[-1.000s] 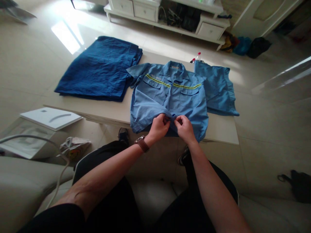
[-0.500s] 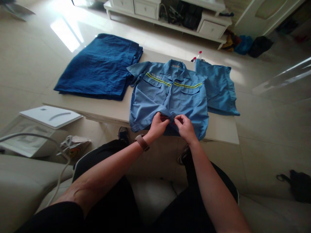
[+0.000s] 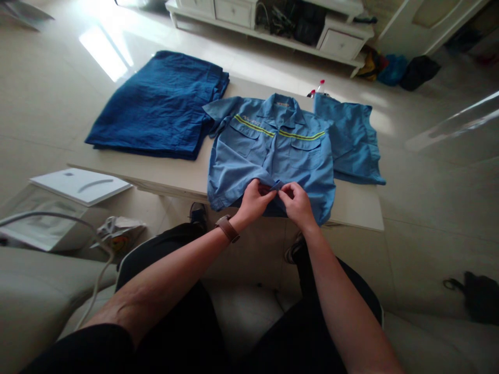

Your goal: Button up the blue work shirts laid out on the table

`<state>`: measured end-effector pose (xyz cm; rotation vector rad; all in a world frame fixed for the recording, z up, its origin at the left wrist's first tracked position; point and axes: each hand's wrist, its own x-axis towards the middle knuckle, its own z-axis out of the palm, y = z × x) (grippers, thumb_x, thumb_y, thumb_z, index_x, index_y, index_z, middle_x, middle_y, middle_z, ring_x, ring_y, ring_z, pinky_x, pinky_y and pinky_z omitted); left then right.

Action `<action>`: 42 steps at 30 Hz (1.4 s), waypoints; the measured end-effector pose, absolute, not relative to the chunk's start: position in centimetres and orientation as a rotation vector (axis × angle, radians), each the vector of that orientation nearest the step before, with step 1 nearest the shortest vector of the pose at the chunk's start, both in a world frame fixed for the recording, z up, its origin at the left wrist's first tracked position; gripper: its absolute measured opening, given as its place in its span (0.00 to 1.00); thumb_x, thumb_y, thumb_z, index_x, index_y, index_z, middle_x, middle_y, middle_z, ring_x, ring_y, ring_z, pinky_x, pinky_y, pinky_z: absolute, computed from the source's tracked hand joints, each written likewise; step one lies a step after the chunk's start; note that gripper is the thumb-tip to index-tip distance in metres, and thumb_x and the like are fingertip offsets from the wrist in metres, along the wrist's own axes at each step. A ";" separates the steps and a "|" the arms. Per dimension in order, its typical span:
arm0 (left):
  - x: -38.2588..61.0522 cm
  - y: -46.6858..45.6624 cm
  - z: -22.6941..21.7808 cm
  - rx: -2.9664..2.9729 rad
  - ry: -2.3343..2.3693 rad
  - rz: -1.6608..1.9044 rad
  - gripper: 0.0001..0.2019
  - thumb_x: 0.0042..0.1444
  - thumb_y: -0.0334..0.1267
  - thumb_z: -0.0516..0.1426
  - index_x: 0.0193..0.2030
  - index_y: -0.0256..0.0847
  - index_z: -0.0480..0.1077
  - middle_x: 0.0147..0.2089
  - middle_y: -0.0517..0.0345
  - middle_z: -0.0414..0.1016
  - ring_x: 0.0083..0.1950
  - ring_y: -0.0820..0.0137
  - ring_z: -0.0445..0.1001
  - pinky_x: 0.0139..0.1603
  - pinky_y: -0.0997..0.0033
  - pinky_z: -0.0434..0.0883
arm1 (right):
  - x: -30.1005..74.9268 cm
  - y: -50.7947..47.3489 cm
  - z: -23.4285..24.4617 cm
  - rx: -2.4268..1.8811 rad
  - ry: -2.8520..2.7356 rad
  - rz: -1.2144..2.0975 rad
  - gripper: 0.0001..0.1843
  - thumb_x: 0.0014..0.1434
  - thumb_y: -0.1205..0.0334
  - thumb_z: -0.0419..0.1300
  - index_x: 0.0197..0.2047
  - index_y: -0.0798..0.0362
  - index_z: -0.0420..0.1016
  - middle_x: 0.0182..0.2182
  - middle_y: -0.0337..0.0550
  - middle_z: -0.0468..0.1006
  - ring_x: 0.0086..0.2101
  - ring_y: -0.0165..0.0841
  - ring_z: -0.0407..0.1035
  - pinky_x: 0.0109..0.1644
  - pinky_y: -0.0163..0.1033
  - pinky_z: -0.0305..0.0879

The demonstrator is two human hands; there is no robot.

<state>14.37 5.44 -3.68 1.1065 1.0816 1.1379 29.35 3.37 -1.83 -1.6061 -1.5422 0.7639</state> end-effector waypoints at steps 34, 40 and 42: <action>16.4 -4.7 -5.8 0.337 1.046 0.153 0.17 0.68 0.43 0.47 0.30 0.39 0.66 0.29 0.52 0.78 0.27 0.68 0.77 0.28 0.72 0.70 | 29.1 2.3 -4.7 -2.030 -2.157 0.470 0.08 0.64 0.56 0.62 0.42 0.51 0.75 0.46 0.51 0.75 0.50 0.45 0.65 0.55 0.47 0.64; 14.2 0.0 -3.6 1.355 0.901 0.128 0.12 0.56 0.36 0.56 0.23 0.40 0.71 0.23 0.53 0.76 0.25 0.65 0.75 0.31 0.67 0.69 | 28.7 2.2 -5.1 -2.220 -2.113 0.452 0.12 0.66 0.57 0.61 0.51 0.51 0.74 0.49 0.52 0.76 0.51 0.47 0.65 0.53 0.48 0.64; 13.1 2.2 -3.6 1.657 1.109 0.356 0.11 0.57 0.37 0.56 0.24 0.40 0.72 0.26 0.53 0.76 0.29 0.64 0.75 0.36 0.66 0.70 | 28.4 2.2 -5.2 -2.259 -2.125 0.419 0.14 0.67 0.56 0.61 0.54 0.50 0.73 0.50 0.52 0.75 0.52 0.48 0.65 0.53 0.49 0.63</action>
